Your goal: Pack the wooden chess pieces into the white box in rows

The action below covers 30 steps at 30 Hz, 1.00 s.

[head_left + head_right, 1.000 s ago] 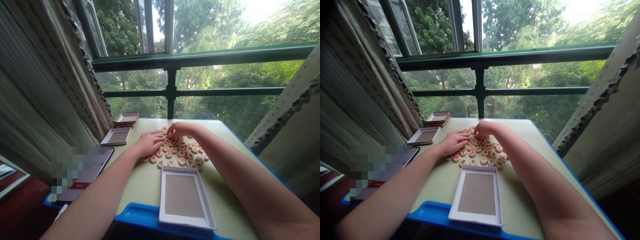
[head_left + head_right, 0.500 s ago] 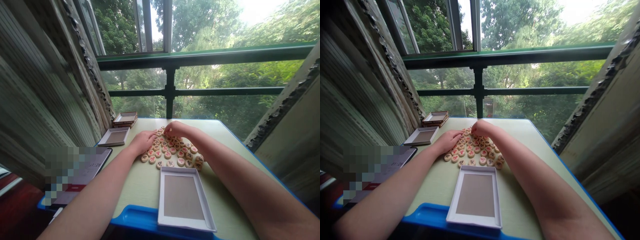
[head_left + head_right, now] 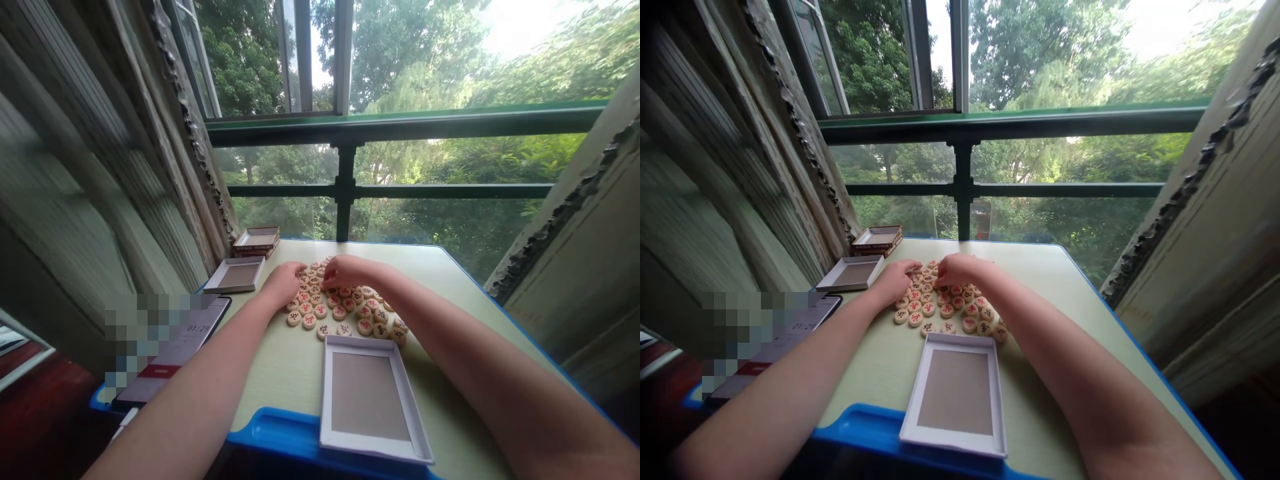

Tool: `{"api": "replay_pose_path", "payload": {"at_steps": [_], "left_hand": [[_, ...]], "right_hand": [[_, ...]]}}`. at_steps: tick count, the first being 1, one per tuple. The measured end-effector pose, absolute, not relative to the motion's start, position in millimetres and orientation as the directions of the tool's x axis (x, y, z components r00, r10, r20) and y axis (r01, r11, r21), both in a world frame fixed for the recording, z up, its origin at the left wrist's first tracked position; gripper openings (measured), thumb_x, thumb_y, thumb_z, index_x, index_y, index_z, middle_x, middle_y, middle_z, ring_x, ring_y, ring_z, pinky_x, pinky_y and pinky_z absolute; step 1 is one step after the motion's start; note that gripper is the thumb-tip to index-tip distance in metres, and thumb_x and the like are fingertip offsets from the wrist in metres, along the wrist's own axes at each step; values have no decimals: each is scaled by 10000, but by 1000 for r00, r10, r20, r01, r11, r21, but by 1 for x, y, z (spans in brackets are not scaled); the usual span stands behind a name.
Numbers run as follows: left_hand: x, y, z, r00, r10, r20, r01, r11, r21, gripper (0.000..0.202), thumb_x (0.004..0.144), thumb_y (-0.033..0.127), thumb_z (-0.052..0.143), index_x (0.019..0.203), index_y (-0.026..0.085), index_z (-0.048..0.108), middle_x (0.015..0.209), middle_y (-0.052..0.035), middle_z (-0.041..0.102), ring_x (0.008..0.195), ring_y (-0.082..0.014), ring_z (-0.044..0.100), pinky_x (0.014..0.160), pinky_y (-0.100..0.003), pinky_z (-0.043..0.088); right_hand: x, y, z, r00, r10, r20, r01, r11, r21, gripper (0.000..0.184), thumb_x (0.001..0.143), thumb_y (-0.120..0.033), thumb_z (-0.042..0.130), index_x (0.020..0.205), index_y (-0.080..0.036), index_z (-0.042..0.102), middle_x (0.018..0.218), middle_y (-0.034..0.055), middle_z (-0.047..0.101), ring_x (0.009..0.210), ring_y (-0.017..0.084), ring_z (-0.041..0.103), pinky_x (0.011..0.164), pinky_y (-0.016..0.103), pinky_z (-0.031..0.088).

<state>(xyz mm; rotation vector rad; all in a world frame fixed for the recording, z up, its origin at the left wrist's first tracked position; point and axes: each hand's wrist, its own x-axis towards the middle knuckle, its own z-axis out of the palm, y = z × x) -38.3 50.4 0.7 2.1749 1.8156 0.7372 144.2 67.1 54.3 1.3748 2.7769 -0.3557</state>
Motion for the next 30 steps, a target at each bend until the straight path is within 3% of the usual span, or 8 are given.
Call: {"api": "replay_pose_path", "payload": {"at_steps": [3,6,10,13,18,21,25,30], "left_hand": [[-40,52,0,101,967,234,856,-204,476,574,659,-21,398,1183,112,590,1194,-114,621,1103,-206,567,957,-286,421],[-40,51,1,97,944,317,854,-242,461,614,655,-29,392,1238,98,535,1248,-120,582,1147,-204,534,988,-297,405],[-38,48,5,117,904,411,841,-310,443,555,645,-17,386,1139,108,603,1168,-96,628,1122,-204,539,996,-314,408],[-37,47,5,164,876,454,846,-362,392,503,637,-7,382,1043,118,653,1082,-84,664,1074,-211,558,978,-324,421],[-31,37,14,240,853,463,829,-428,360,364,687,52,414,906,141,691,979,-76,691,991,-217,583,916,-326,441],[-23,19,29,341,806,484,744,-546,386,228,763,290,528,839,149,690,872,-67,697,890,-221,594,833,-327,454],[-16,-7,43,539,810,233,583,-558,590,315,760,429,555,769,143,686,709,-32,673,656,-145,580,611,-240,441],[-16,-17,46,646,754,119,579,-585,568,310,691,434,639,781,149,717,774,-40,670,732,-151,575,653,-231,424]], "right_hand": [[142,66,54,-604,784,-142,790,565,-237,272,729,-384,649,920,-198,704,902,45,697,715,152,591,566,227,391],[143,64,58,-572,815,-92,795,525,-303,278,714,-336,668,935,-169,673,917,48,683,712,140,574,566,220,388],[152,49,77,-564,826,11,714,494,-496,268,739,-359,645,903,-148,631,867,36,668,687,114,558,560,207,392],[162,18,93,-645,764,-32,646,521,-558,282,703,-350,687,899,-156,629,832,24,669,667,109,570,554,203,396],[175,-52,89,-712,702,16,614,633,-471,119,699,-258,700,760,-168,650,765,-1,669,636,92,555,565,194,375],[182,-77,74,-689,725,25,630,616,-473,97,714,-262,689,757,-178,669,758,-1,675,642,95,559,580,199,374],[189,-84,57,-637,769,54,681,594,-428,85,732,-262,667,775,-195,699,753,4,690,659,113,580,595,209,379],[192,-79,49,-641,764,74,698,621,-358,103,759,-275,652,821,-235,723,766,0,691,693,130,594,611,216,381]]}}
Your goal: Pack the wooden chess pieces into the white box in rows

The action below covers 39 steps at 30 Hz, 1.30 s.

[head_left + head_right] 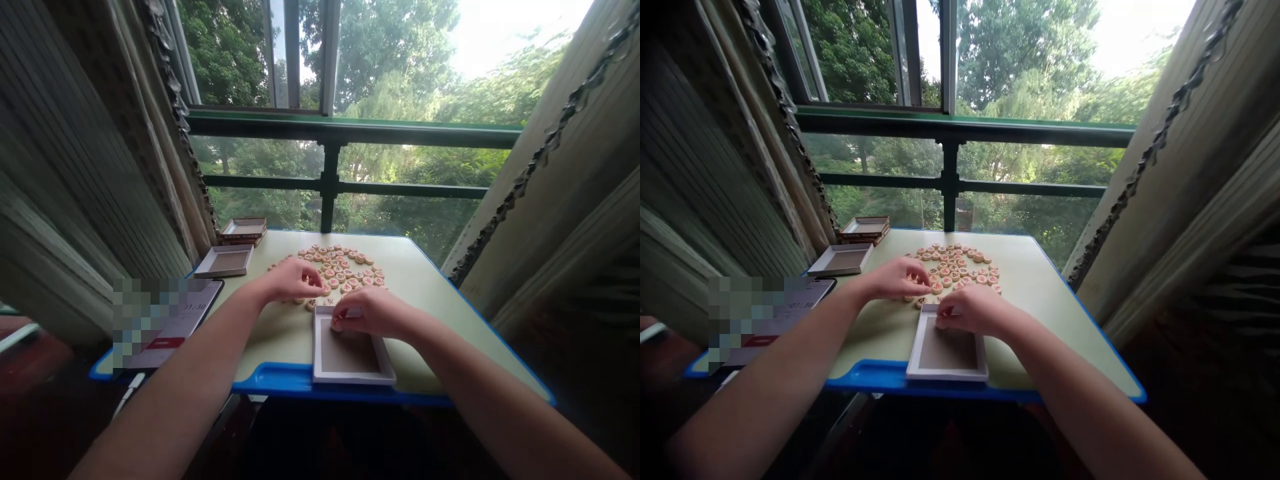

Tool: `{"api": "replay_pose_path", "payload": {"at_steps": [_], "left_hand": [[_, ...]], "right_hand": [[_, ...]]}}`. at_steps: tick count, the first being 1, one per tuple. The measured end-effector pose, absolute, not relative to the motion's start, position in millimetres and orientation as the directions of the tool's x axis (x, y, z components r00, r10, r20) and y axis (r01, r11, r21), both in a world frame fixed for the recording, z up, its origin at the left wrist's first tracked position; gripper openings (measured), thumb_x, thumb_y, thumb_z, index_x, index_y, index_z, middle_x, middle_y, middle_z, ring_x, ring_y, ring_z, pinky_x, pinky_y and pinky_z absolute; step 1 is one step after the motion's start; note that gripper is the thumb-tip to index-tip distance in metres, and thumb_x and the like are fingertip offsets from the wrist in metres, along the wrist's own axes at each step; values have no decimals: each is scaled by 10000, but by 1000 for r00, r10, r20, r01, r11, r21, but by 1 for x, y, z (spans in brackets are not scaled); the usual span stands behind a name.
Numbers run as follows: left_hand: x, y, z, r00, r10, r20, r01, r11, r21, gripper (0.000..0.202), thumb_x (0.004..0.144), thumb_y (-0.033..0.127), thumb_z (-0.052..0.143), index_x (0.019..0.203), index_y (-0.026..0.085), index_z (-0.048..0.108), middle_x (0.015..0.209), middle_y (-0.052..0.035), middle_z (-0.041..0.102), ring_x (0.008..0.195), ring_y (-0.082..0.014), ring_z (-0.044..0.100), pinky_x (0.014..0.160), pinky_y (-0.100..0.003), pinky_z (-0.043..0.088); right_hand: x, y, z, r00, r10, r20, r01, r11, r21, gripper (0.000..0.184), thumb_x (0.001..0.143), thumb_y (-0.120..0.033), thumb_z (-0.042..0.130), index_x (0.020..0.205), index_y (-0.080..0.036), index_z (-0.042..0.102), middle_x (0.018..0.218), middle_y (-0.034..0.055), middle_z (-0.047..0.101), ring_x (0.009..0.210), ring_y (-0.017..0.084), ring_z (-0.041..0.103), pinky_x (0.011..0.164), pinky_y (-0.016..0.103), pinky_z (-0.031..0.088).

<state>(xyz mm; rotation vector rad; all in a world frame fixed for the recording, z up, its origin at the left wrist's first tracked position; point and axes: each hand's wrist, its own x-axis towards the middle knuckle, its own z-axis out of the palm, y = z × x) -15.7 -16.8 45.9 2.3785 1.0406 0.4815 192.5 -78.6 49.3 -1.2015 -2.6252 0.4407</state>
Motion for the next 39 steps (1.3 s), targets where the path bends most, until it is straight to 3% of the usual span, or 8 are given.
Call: {"api": "replay_pose_path", "payload": {"at_steps": [6,10,15,20,24,30,35,39], "left_hand": [[-10,-18,42,657,735,166,548,-617,564,250,699,373,634,775,154,727,799,-36,663,712,-140,567,648,-228,415],[-6,-18,38,636,749,183,547,-606,578,249,707,355,616,765,140,727,795,-43,668,729,-146,568,661,-230,417],[-10,-22,42,678,735,33,574,-556,601,244,672,343,636,764,135,723,716,-26,659,681,-139,564,604,-215,402],[-14,-29,49,720,676,-154,636,-557,534,253,646,375,656,725,147,732,624,-6,641,607,-121,537,535,-199,356],[-15,-29,48,733,645,-216,639,-544,543,239,664,351,637,764,158,737,643,3,658,607,-116,544,538,-189,361],[-15,-23,44,740,647,-183,609,-530,590,238,696,344,618,788,158,735,669,4,661,631,-117,535,569,-187,367],[-12,-22,43,728,668,-154,621,-547,562,254,704,366,609,761,148,726,622,8,620,593,-109,503,538,-194,345],[-10,-21,40,723,676,-145,623,-547,559,267,685,384,618,713,137,715,575,11,586,559,-106,478,517,-205,329]], "right_hand": [[193,-72,40,-688,706,170,651,703,-287,138,772,-316,653,820,-225,744,824,44,593,714,126,540,615,223,389],[194,-74,43,-700,694,168,640,715,-283,139,772,-258,633,845,-215,742,790,42,555,745,139,521,661,239,405],[196,-79,47,-720,686,105,645,718,-262,187,682,-238,687,862,-221,734,758,25,557,762,153,514,676,252,401],[193,-79,43,-703,701,124,667,709,-228,170,720,-309,668,844,-208,725,737,28,575,725,147,509,618,242,370],[188,-82,42,-668,731,137,703,681,-203,180,720,-348,672,826,-209,715,737,26,602,718,147,518,590,235,350],[187,-83,38,-668,715,204,690,699,-189,223,784,-398,610,801,-201,713,713,43,618,709,147,520,591,235,348],[189,-79,37,-673,716,185,700,697,-154,144,750,-332,639,757,-203,703,719,35,624,726,153,526,597,234,356],[186,-79,36,-695,681,229,674,729,-120,204,792,-375,592,749,-207,700,714,33,633,704,149,522,626,249,366]]}}
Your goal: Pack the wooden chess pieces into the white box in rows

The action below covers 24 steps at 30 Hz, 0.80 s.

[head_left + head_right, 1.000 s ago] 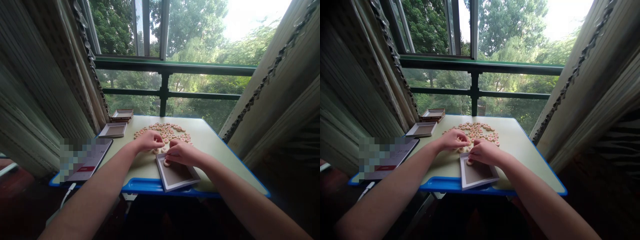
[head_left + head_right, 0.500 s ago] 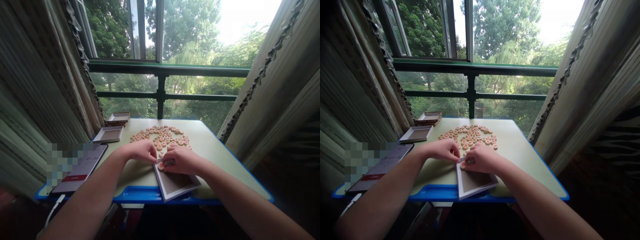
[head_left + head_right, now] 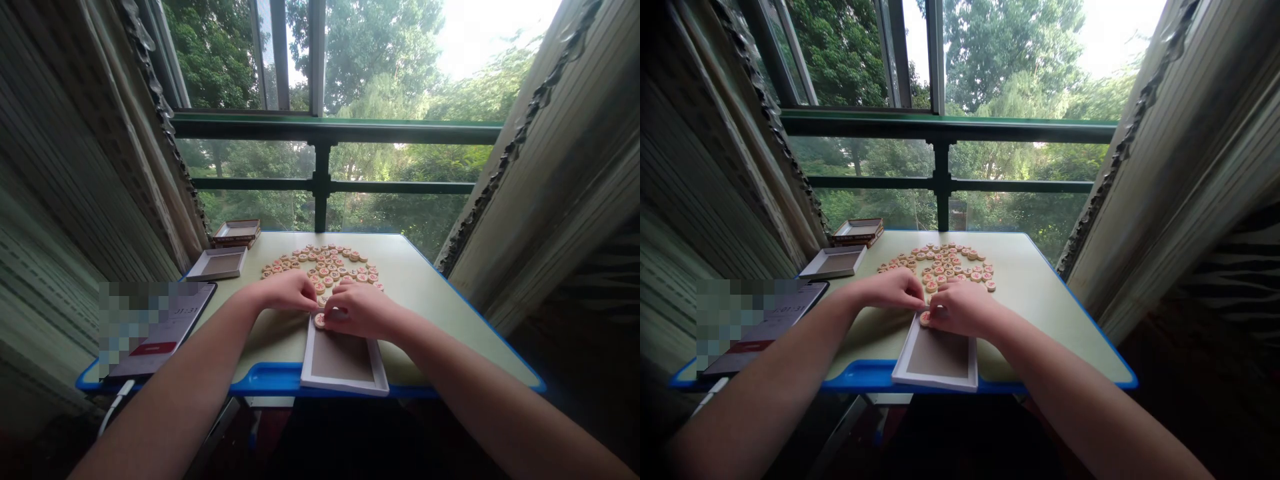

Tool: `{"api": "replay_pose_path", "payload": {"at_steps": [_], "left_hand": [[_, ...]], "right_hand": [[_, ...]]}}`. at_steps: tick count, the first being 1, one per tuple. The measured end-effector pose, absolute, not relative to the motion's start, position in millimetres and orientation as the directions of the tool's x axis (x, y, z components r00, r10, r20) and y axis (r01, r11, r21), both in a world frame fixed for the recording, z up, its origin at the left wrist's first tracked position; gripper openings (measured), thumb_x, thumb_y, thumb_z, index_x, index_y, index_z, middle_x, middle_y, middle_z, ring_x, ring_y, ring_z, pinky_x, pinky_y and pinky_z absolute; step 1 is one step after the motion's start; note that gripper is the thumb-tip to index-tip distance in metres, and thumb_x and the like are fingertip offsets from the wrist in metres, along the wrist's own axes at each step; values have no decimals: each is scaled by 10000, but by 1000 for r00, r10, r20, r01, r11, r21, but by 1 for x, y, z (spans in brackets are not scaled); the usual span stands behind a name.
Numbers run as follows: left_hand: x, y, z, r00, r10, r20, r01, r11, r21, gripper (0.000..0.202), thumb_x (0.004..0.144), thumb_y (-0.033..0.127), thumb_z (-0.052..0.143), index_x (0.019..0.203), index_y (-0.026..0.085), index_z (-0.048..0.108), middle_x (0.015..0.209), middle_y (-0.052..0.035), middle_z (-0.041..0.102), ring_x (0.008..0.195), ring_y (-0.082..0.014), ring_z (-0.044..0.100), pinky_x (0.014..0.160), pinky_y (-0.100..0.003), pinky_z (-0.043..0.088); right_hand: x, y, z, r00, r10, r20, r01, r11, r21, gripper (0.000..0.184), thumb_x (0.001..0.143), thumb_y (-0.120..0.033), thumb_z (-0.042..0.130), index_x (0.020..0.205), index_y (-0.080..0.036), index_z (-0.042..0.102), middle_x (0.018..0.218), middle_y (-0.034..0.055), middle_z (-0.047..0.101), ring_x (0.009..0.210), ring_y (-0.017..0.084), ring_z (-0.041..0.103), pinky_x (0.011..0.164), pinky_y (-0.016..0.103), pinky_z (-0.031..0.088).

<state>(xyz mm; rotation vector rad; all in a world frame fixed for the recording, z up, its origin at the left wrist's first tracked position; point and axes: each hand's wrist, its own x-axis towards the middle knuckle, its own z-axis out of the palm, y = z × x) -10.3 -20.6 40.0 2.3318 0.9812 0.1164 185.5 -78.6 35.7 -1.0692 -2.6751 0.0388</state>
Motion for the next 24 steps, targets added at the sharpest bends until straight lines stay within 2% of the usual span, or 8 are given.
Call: {"api": "replay_pose_path", "payload": {"at_steps": [7,19,24], "left_hand": [[-10,-22,41,721,668,-187,625,-509,592,233,670,337,600,701,137,713,563,14,582,557,-107,492,511,-199,336],[-12,-21,44,746,638,-191,604,-528,597,240,694,331,586,733,132,713,582,11,577,576,-106,483,526,-199,337],[-12,-22,47,747,631,-208,610,-528,591,216,693,308,594,730,138,722,600,8,616,583,-108,507,530,-195,344]], "right_hand": [[179,-78,31,-711,653,261,654,750,-96,208,787,-394,593,785,-218,704,762,36,666,730,163,535,650,263,372],[179,-77,31,-728,643,237,624,765,-157,184,817,-348,571,812,-212,696,743,29,661,725,148,532,671,245,381],[180,-77,32,-742,629,231,606,777,-168,181,800,-343,588,841,-203,695,730,31,648,698,143,529,679,248,387]]}}
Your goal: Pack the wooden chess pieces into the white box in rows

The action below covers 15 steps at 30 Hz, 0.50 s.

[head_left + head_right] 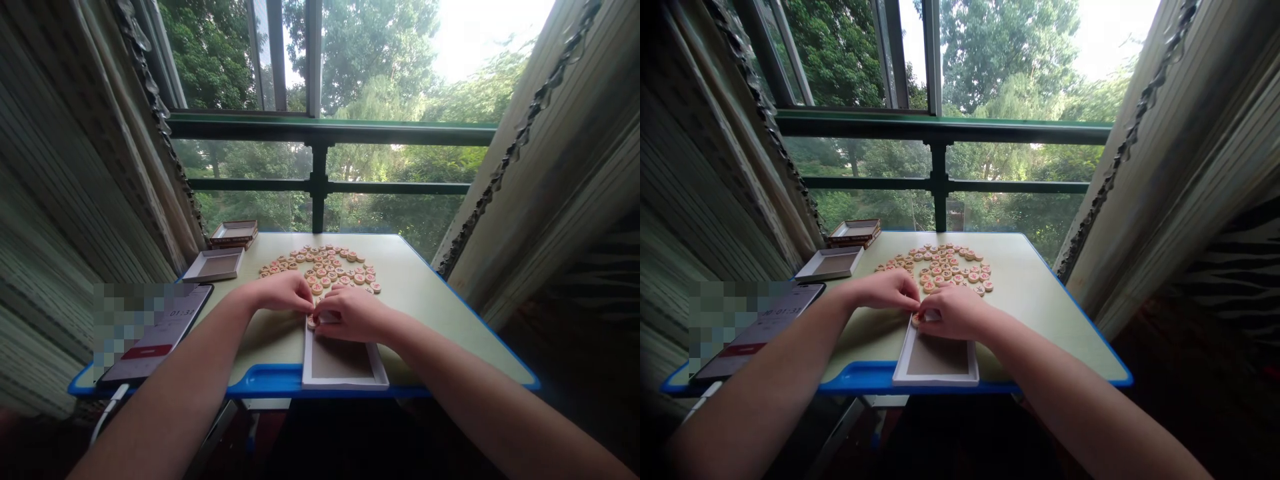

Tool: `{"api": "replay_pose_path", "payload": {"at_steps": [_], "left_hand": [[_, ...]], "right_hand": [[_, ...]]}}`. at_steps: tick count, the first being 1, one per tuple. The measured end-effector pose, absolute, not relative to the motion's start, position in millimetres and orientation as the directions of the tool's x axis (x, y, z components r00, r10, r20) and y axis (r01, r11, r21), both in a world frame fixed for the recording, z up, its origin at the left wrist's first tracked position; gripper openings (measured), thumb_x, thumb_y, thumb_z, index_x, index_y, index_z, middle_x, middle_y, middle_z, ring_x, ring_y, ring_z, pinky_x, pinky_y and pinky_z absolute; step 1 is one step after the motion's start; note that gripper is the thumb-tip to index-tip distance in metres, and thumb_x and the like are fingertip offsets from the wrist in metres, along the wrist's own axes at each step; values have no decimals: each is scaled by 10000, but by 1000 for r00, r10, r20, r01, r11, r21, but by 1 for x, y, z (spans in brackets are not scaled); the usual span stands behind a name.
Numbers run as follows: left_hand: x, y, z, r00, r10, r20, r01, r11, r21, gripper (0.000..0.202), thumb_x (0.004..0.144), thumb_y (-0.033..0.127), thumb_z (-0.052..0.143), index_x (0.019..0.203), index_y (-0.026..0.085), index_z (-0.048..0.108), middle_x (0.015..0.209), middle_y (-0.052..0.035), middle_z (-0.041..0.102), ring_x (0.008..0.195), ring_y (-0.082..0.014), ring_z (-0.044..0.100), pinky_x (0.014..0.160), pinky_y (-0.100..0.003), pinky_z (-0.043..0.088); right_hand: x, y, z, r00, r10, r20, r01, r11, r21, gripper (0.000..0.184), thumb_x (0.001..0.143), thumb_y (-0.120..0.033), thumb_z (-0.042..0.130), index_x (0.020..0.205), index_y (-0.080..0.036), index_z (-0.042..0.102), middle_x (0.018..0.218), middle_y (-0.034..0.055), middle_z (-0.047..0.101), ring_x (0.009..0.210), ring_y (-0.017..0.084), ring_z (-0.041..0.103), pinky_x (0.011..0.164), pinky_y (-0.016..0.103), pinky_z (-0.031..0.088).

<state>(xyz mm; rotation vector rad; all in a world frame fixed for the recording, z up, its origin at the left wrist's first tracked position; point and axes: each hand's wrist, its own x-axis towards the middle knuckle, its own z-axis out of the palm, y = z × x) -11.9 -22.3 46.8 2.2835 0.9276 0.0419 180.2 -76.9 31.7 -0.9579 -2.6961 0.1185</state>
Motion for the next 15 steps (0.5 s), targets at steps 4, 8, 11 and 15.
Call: {"api": "replay_pose_path", "payload": {"at_steps": [4,8,11,15], "left_hand": [[-12,-23,47,736,644,-207,613,-507,606,239,693,333,603,767,142,725,636,-1,641,605,-117,528,542,-198,358],[-13,-25,48,722,661,-207,609,-465,643,258,690,343,607,814,145,716,668,-6,660,622,-124,549,562,-200,382],[-12,-24,47,694,696,-185,624,-452,638,265,727,355,562,784,139,704,655,-17,666,597,-125,554,550,-207,391],[-10,-16,39,541,838,69,733,-509,451,306,776,374,499,844,156,703,767,-47,693,693,-172,601,620,-250,437]], "right_hand": [[182,-77,31,-746,614,257,592,789,-167,167,801,-308,579,845,-193,691,728,32,645,697,144,534,678,251,389],[184,-76,33,-757,602,254,575,798,-178,163,769,-265,603,891,-200,690,741,24,652,717,147,549,686,252,392],[195,-66,38,-666,702,252,691,708,-147,200,800,-277,562,947,-212,682,739,30,650,723,156,553,674,257,392],[219,-40,38,-212,904,370,966,251,-58,386,832,-263,495,1206,-182,550,1002,104,650,941,225,538,732,297,402]]}}
